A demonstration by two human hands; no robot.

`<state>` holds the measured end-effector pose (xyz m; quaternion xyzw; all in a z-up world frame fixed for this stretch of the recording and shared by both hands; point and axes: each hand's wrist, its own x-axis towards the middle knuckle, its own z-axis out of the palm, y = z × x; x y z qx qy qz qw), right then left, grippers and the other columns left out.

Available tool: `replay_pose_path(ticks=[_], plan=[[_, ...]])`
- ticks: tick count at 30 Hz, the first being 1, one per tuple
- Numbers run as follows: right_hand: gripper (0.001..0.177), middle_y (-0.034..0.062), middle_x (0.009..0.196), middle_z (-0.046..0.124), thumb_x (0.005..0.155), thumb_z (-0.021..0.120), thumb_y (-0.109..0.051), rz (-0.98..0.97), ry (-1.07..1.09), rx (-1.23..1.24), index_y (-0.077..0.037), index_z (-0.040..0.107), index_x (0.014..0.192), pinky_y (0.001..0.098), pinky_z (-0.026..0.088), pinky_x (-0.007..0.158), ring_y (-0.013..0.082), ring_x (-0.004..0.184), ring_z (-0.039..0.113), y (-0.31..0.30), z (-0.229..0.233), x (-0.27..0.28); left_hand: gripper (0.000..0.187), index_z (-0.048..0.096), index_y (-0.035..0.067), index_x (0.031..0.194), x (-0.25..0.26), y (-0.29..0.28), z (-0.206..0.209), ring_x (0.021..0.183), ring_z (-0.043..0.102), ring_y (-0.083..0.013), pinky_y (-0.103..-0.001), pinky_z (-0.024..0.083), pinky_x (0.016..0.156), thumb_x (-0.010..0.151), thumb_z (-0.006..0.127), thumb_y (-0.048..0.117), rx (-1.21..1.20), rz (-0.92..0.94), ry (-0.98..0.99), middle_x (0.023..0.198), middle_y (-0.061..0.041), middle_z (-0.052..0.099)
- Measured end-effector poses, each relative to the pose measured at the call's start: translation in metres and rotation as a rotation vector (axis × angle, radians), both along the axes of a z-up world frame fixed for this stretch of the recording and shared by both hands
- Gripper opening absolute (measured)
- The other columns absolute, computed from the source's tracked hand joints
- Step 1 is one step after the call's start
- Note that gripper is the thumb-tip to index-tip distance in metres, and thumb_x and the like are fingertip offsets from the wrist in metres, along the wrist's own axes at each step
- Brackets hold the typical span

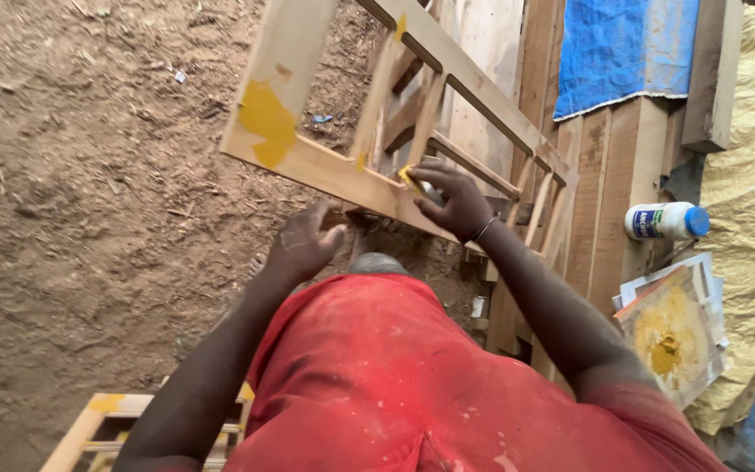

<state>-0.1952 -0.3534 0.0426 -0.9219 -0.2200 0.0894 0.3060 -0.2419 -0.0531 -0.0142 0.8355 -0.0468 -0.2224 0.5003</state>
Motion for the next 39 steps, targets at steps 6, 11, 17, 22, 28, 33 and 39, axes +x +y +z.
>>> replay_pose_path(ticks=[6,11,17,22,28,33,39], plan=[[0.05,0.0133,0.141,0.063,0.086,0.074,-0.013,0.151,-0.296,-0.126,-0.007,0.066,0.135,0.0437,0.05,0.105,0.0331,0.121,0.061,-0.053,-0.051,-0.026,0.049,0.064,0.007,0.127,-0.014,-0.044,-0.069,0.109,0.071,-0.03,-0.041,0.054,0.097,0.092,0.071,0.039,-0.109,0.172,0.119,0.117,-0.016,0.074],[0.049,0.0127,0.143,0.061,0.088,0.074,-0.011,0.254,-0.349,-0.121,-0.005,0.065,0.136,0.044,0.05,0.108,0.034,0.128,0.058,-0.065,-0.06,-0.024,0.066,0.053,0.005,0.14,-0.024,-0.082,-0.101,0.118,0.068,-0.0268,-0.039,0.054,0.1,0.088,0.07,0.041,-0.326,0.244,0.243,0.128,-0.016,0.069],[0.045,0.0087,0.142,0.062,0.09,0.077,-0.013,0.299,-0.386,-0.122,-0.008,0.067,0.133,0.0411,0.049,0.104,0.0342,0.121,0.056,-0.069,-0.059,-0.006,0.07,0.053,0.008,0.144,-0.011,-0.104,-0.088,0.123,0.062,-0.0283,-0.041,0.048,0.103,0.089,0.071,0.047,-0.26,0.351,0.406,0.134,-0.014,0.065],[0.044,0.0064,0.14,0.063,0.086,0.077,-0.012,0.358,-0.482,-0.189,-0.009,0.069,0.129,0.0419,0.047,0.104,0.0319,0.118,0.057,-0.065,-0.057,0.0,0.064,0.062,0.003,0.136,0.006,-0.126,-0.114,0.119,0.068,-0.0265,-0.042,0.053,0.102,0.088,0.08,0.043,-0.863,0.615,0.687,0.126,-0.012,0.072],[0.049,0.0069,0.14,0.064,0.085,0.078,-0.013,0.287,-0.429,-0.181,-0.008,0.068,0.133,0.0411,0.047,0.102,0.0339,0.115,0.056,-0.059,-0.063,-0.004,0.05,0.058,0.008,0.129,0.005,-0.132,-0.107,0.108,0.069,-0.0257,-0.044,0.061,0.094,0.087,0.08,0.024,-1.087,0.733,0.581,0.116,-0.01,0.07],[0.041,0.005,0.138,0.065,0.087,0.076,-0.013,0.31,-0.442,-0.277,-0.012,0.07,0.128,0.0405,0.047,0.102,0.0292,0.118,0.058,-0.053,-0.055,-0.001,0.046,0.06,0.008,0.129,0.009,-0.126,-0.1,0.106,0.07,-0.0236,-0.043,0.062,0.089,0.09,0.077,0.024,-1.079,0.699,0.559,0.116,-0.008,0.07],[0.042,0.0085,0.133,0.067,0.084,0.072,-0.019,0.191,-0.176,-0.273,-0.01,0.072,0.125,0.041,0.049,0.1,0.0298,0.114,0.062,-0.049,-0.026,-0.004,0.046,0.059,0.008,0.131,0.01,-0.122,-0.097,0.108,0.069,-0.0262,-0.042,0.061,0.086,0.091,0.076,0.023,-1.106,0.653,0.588,0.118,-0.01,0.069]])
